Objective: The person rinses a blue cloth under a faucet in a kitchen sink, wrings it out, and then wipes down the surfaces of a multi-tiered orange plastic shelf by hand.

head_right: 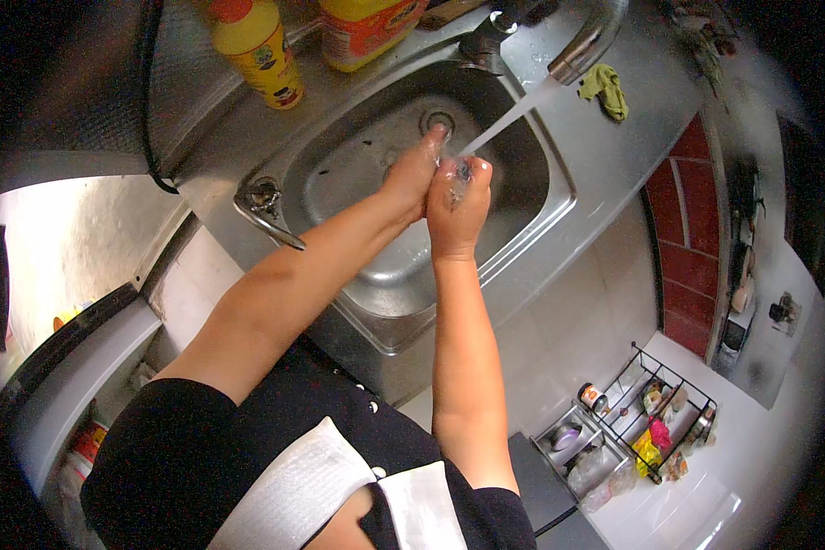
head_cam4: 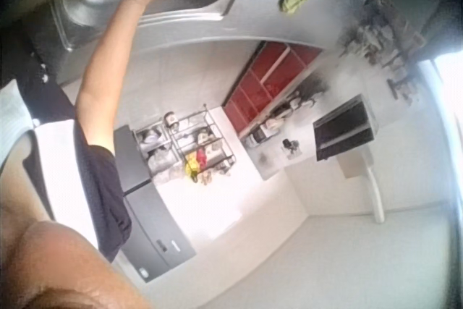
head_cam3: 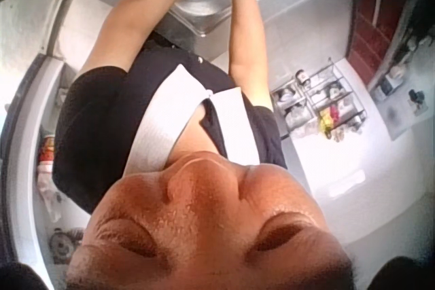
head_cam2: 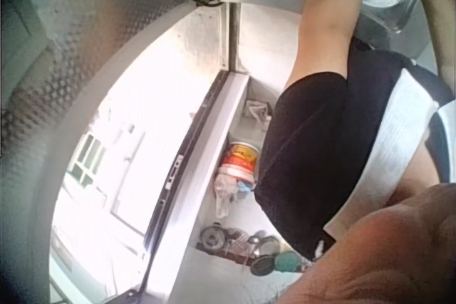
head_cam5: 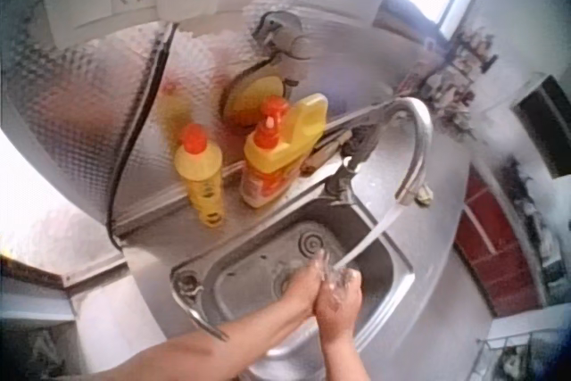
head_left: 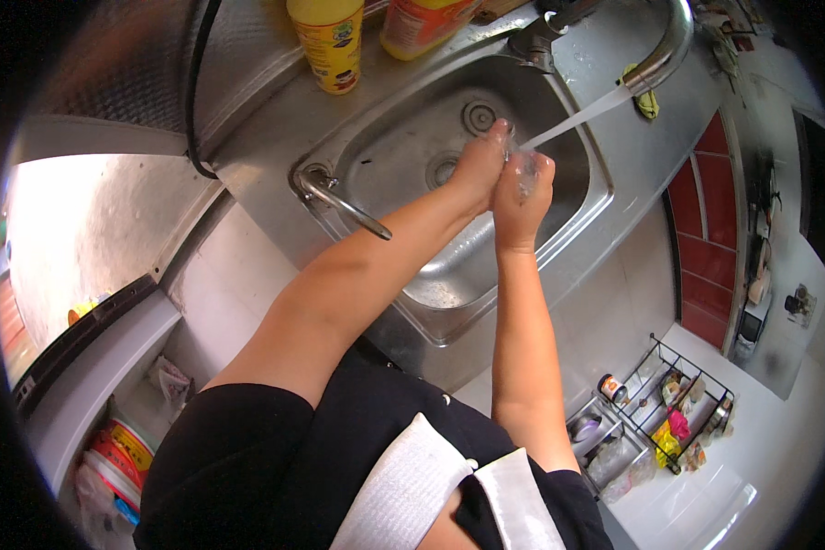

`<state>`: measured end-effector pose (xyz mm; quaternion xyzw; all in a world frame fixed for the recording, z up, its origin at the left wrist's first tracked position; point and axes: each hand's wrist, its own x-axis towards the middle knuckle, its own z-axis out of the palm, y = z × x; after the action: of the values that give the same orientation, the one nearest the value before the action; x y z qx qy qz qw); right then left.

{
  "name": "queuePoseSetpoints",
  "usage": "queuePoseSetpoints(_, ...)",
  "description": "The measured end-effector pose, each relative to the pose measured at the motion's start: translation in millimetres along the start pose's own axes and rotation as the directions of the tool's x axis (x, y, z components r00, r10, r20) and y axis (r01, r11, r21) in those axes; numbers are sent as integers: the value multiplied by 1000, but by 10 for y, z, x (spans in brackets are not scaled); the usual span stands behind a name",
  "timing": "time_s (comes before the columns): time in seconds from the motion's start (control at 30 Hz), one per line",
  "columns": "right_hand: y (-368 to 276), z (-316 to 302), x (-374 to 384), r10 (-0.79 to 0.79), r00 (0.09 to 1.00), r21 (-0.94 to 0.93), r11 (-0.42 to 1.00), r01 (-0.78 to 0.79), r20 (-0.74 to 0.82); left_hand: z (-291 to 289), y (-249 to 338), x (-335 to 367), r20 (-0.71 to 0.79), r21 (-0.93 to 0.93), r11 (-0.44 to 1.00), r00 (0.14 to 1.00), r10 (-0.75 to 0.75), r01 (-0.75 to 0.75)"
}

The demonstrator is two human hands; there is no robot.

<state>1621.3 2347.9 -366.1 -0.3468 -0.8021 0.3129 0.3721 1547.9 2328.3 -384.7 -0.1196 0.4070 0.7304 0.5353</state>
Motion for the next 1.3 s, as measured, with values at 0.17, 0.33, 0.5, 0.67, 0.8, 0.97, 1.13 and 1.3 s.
queuePoseSetpoints(0.17,104,57,57,195,980,82,978,-192,-27,45,120,19,-14,659,739,980,198,-140)
queuePoseSetpoints(0.33,352,47,86,317,936,263,900,-348,155,-23,48,200,70,741,603,927,368,-295)
queuePoseSetpoints(0.5,385,-333,270,307,870,333,833,-442,386,-126,268,239,316,711,535,888,335,-456)
queuePoseSetpoints(0.67,678,-713,344,462,745,137,799,-585,481,-69,381,234,465,348,854,862,201,-387)
queuePoseSetpoints(0.8,504,-615,417,277,861,174,909,-378,426,21,357,117,528,189,964,847,59,-185)
queuePoseSetpoints(0.97,403,-390,565,237,791,67,942,-330,564,106,429,68,538,309,838,810,235,-449)
queuePoseSetpoints(1.13,375,-465,697,306,785,-99,948,-302,539,-135,558,162,417,482,683,829,372,-549)
queuePoseSetpoints(1.3,241,-594,896,302,735,-290,945,-148,608,-237,466,189,424,429,717,823,378,-550)
